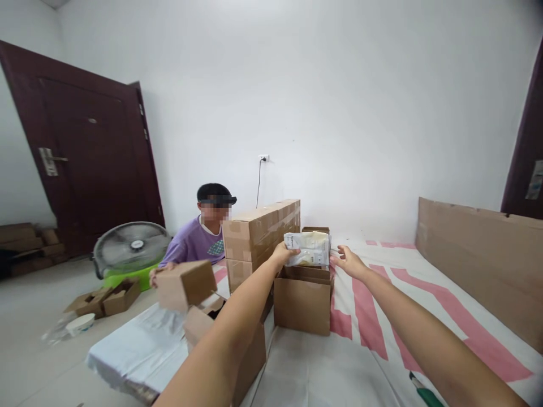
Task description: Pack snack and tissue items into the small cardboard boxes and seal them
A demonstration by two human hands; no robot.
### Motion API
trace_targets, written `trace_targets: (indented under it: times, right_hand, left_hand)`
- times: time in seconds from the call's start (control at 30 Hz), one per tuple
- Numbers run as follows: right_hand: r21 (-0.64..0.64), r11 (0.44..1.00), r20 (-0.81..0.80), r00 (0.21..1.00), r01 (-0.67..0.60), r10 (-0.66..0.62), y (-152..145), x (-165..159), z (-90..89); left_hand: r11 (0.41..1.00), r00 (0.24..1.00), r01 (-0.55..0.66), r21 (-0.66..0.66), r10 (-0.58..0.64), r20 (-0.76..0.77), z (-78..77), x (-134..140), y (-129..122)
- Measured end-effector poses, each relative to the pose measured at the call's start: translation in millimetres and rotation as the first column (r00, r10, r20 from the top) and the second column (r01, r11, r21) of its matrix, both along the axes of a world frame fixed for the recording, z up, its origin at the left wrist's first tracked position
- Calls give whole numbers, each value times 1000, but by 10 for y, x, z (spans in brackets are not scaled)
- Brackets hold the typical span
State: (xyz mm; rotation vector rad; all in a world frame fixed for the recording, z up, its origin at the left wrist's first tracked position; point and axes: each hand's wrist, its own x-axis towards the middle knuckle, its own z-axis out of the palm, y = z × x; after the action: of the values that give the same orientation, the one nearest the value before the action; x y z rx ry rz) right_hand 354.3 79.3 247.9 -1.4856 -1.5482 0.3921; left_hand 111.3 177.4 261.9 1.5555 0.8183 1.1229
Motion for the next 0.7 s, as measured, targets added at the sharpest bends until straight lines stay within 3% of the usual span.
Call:
trace_targets:
  times: [0.2, 0.3, 0.4, 0.5, 0.63, 0.7]
  right_hand:
    - [149, 984, -239, 962, -98, 132, -154, -168, -91]
    - [175, 973, -343, 917, -151, 204, -428, -179, -253]
    - [139, 965, -427, 866, -220, 259, -743, -189, -619]
    - [94, 976, -485, 847, -198, 218, -946, -254, -1151]
    - [39, 996, -512, 854, -84, 92, -953, -400, -1852]
    - [20, 1000, -496, 868, -12, 21, -869, -469, -2107]
  left_hand:
    - [998, 997, 53, 19, -54, 49, 110, 143, -397]
    - [998, 997, 65, 13, -65, 35, 12, 178, -735]
    - [999, 999, 34, -11, -34, -34, -288, 160, -1106]
    - [998, 991, -53, -21, 50, -123, -686, 129, -1428]
    - [977, 958, -211, 23, 212, -192, -1161, 107, -1704]
    - [939, 916, -317, 132, 339, -215, -1397, 106, -1793]
